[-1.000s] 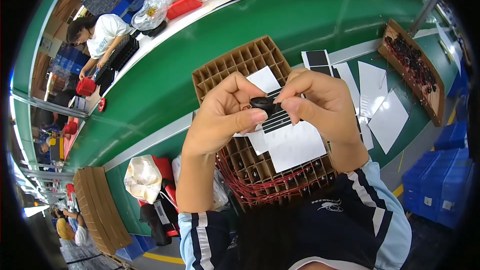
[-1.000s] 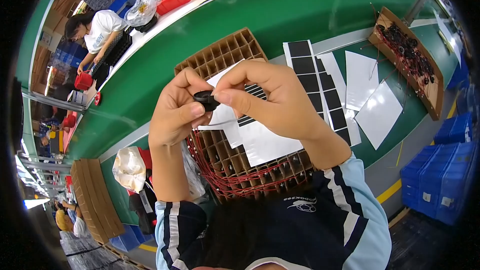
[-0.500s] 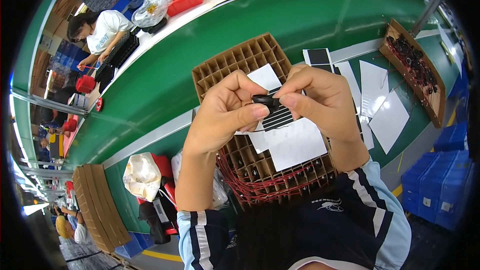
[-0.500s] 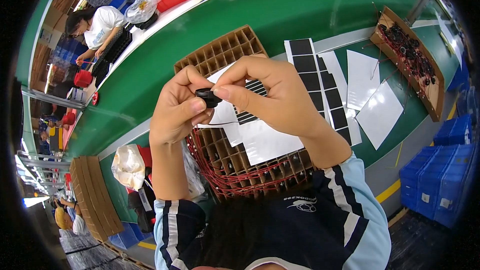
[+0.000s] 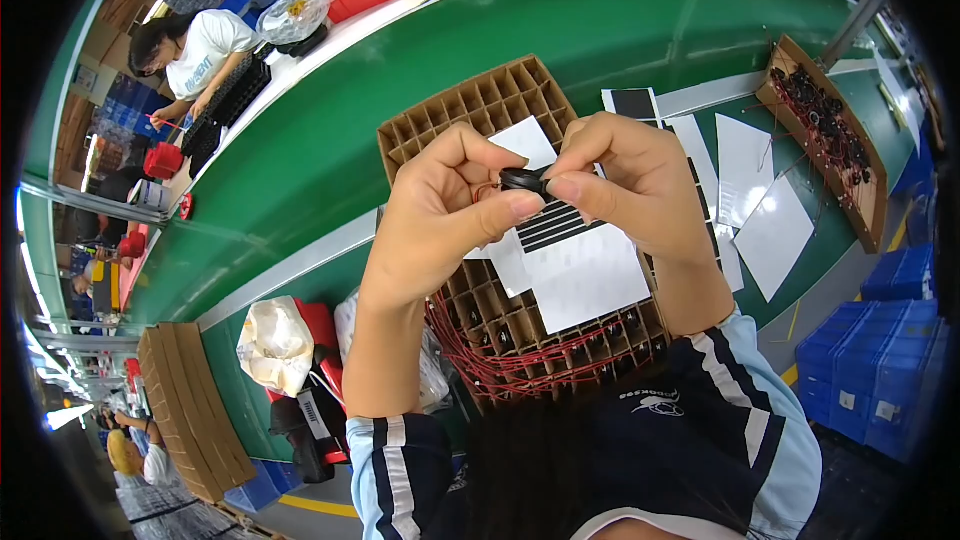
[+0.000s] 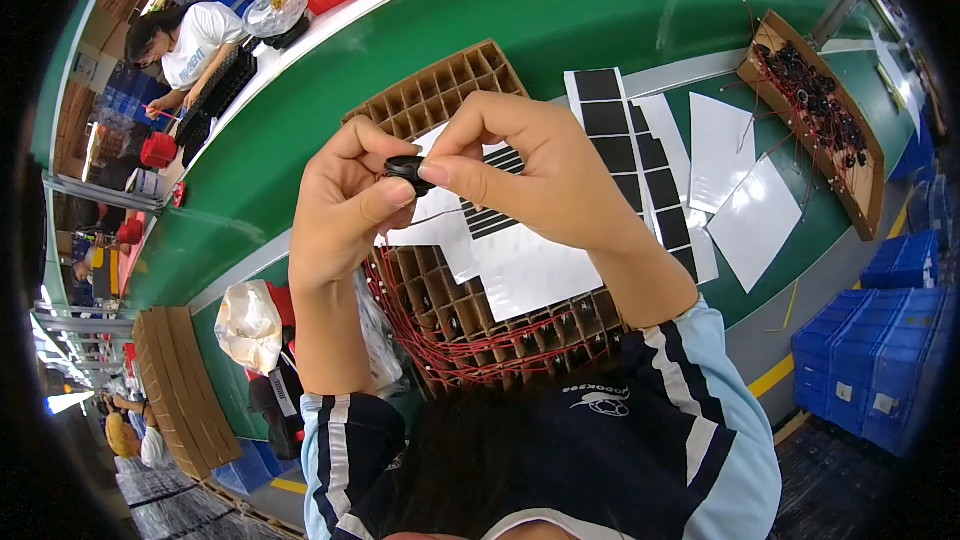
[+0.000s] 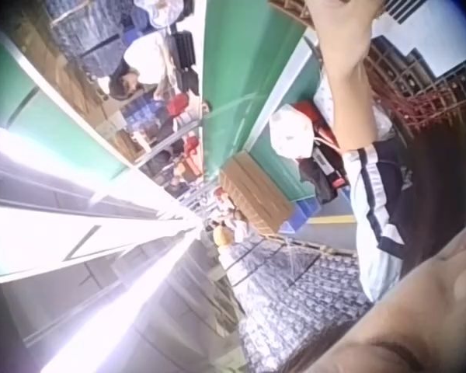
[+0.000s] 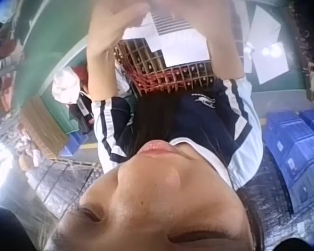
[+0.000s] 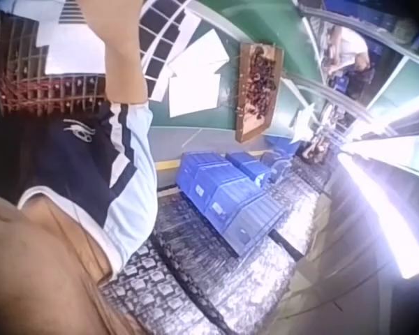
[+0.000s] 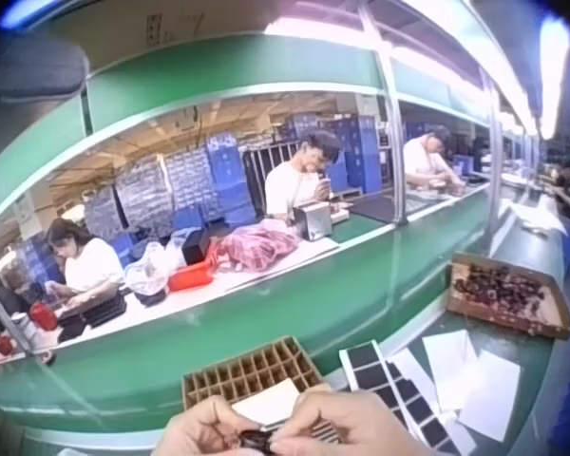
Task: Manually assemble electrical components and wires on a factory production line.
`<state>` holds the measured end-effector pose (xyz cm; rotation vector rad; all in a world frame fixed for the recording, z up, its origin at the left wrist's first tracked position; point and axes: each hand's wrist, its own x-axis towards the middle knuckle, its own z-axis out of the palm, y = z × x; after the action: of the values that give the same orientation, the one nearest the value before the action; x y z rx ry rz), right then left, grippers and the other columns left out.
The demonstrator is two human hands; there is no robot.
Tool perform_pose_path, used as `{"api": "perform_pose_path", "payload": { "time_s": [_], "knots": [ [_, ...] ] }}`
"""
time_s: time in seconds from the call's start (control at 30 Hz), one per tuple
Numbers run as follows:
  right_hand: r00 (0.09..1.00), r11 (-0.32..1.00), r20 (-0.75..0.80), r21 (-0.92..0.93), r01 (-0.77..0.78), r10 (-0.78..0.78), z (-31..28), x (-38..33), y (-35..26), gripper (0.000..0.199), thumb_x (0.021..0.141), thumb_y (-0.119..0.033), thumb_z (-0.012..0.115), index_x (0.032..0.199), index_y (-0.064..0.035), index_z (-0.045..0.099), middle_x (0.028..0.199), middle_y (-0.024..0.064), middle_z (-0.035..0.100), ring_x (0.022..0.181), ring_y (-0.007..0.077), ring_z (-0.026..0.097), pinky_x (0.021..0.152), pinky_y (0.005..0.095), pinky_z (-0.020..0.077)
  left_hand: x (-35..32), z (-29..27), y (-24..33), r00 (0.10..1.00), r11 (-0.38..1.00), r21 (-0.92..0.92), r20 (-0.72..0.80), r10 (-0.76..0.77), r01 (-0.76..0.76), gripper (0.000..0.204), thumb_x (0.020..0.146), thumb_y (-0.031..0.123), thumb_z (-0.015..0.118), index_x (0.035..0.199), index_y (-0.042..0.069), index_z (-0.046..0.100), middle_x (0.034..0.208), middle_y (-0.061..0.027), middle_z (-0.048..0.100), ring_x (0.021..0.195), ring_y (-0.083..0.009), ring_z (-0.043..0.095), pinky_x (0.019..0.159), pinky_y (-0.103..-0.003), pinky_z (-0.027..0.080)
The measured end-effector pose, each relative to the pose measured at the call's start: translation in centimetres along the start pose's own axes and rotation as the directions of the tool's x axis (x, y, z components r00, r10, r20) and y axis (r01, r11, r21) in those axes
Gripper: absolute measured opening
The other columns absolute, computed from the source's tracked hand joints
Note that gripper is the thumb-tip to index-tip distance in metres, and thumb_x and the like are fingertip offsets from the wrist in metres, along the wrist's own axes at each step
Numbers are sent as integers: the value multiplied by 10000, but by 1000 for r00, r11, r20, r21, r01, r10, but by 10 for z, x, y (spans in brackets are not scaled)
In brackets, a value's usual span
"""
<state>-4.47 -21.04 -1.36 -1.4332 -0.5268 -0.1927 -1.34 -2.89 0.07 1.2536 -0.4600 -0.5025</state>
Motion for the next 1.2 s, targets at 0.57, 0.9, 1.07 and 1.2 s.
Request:
{"api": "perform_pose_path", "payload": {
  "time_s": [0.57, 0.9, 1.07, 1.2],
  "knots": [
    [909, 744, 100, -543, 390, -404, 0, 2, -7, 273, 577, -91, 732, 836, -55, 654, 588, 8, 535, 556, 137, 471, 649, 282, 330, 3, 9, -6, 986, 985, -104, 85, 144, -135, 570, 779, 74, 605, 1213, 17, 239, 895, -129, 557, 728, -138, 535, 647, -218, 412],
    [845, 468, 135, -782, 411, -517, 5, 2, 1, 251, 604, -127, 696, 831, -68, 606, 649, -9, 518, 638, 157, 467, 705, 315, 328, -10, 31, 0, 980, 971, 217, -147, 136, -103, 346, 866, 132, 498, 1128, 4, 312, 707, -98, 562, 514, -99, 504, 450, -196, 374],
    [891, 598, 91, -710, 371, -445, 4, 2, -4, 272, 642, -172, 693, 873, -78, 584, 694, -5, 522, 667, 155, 477, 716, 310, 325, -8, 27, -8, 967, 983, 84, -185, 176, -163, 248, 868, 139, 503, 1035, -4, 388, 708, -100, 571, 494, -109, 517, 437, -206, 375],
    [938, 735, 36, -611, 294, -346, -1, 2, -7, 228, 675, -182, 682, 850, -83, 573, 765, 8, 553, 763, 169, 491, 745, 300, 320, -5, 28, -7, 957, 978, 48, -203, 209, -204, 261, 858, 119, 515, 1043, -5, 379, 706, -111, 571, 475, -121, 506, 435, -205, 380]
  ]
}}
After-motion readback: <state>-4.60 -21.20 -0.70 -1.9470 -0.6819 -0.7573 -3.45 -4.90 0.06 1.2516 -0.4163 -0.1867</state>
